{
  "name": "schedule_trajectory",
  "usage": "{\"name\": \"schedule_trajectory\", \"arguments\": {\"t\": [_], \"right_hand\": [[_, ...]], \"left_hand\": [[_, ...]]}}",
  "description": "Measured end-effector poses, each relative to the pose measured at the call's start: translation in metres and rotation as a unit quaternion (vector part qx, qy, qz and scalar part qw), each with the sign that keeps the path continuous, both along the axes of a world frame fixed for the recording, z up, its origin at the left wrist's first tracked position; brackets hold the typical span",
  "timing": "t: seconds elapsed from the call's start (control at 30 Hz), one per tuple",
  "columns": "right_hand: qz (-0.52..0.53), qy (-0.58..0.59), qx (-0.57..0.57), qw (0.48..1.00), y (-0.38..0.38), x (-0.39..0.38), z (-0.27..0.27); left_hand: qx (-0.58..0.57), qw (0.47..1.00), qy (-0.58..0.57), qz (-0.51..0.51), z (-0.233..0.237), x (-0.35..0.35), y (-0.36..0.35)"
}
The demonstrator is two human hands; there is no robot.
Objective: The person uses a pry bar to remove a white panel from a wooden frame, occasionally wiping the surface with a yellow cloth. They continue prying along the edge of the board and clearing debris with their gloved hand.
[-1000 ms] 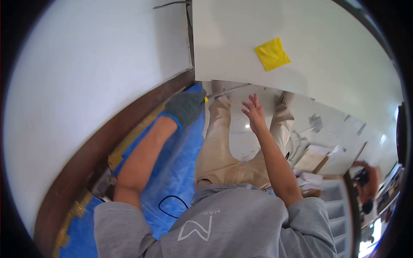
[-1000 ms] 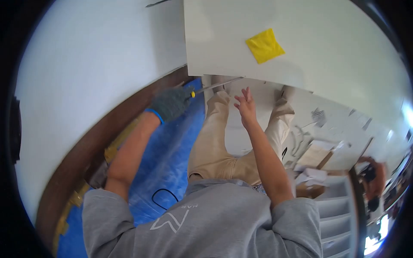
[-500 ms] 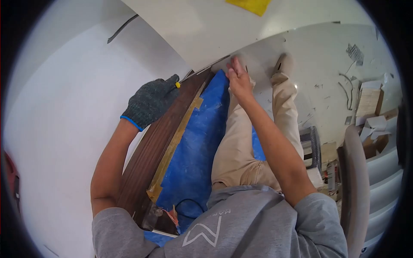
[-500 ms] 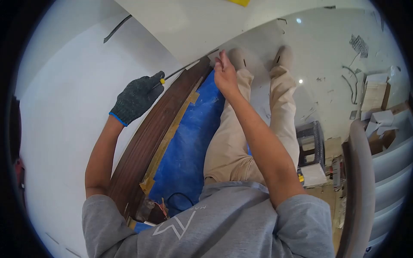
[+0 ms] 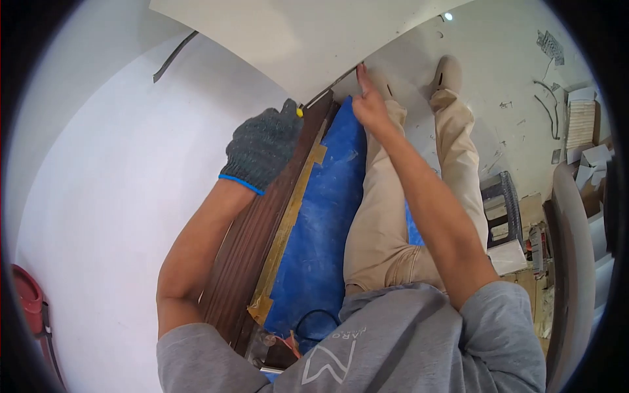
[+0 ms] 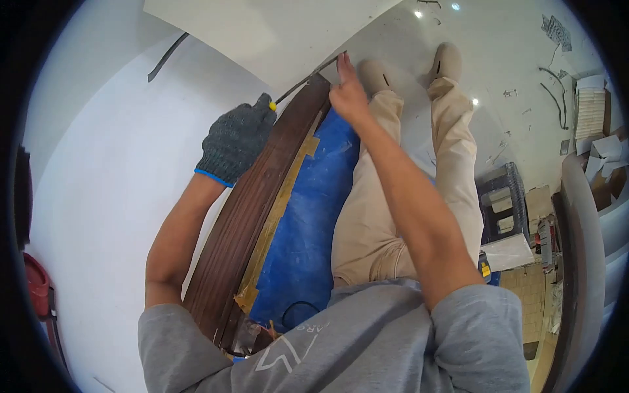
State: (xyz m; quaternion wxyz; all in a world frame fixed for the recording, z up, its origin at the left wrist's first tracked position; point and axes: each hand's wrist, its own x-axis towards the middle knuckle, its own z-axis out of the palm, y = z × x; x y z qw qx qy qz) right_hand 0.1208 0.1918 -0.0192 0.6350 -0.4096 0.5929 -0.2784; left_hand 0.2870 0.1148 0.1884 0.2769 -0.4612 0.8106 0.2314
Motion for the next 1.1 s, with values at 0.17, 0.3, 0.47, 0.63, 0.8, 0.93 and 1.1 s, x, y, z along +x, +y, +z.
{"name": "schedule_trajectory", "arguments": {"t": [0.17, 0.3, 0.47, 0.63, 0.8, 0.93, 1.1], "right_hand": [[0.064, 0.004, -0.01, 0.998, -0.008, -0.007, 0.05], [0.101, 0.063, 0.036, 0.992, -0.005, 0.009, 0.048], [0.126, 0.085, 0.058, 0.987, -0.022, -0.002, 0.016], [0.121, 0.073, 0.042, 0.989, -0.009, 0.004, 0.056], [0.105, 0.104, 0.039, 0.988, -0.005, 0.018, 0.062], [0.119, 0.12, 0.091, 0.981, -0.003, 0.023, 0.028], [0.172, 0.154, 0.071, 0.97, -0.01, 0.006, 0.024]], "left_hand": [[0.049, 0.996, -0.038, 0.065, 0.063, -0.02, -0.016], [0.075, 0.991, -0.092, 0.06, 0.044, -0.005, -0.004], [0.004, 0.996, -0.057, 0.072, 0.003, -0.005, 0.006], [0.068, 0.987, -0.121, 0.079, 0.052, -0.008, -0.004], [0.066, 0.989, -0.12, 0.049, 0.064, -0.009, -0.015], [0.048, 0.995, -0.089, 0.005, 0.011, 0.008, 0.004], [0.039, 0.996, -0.071, 0.027, 0.009, -0.007, -0.003]]}}
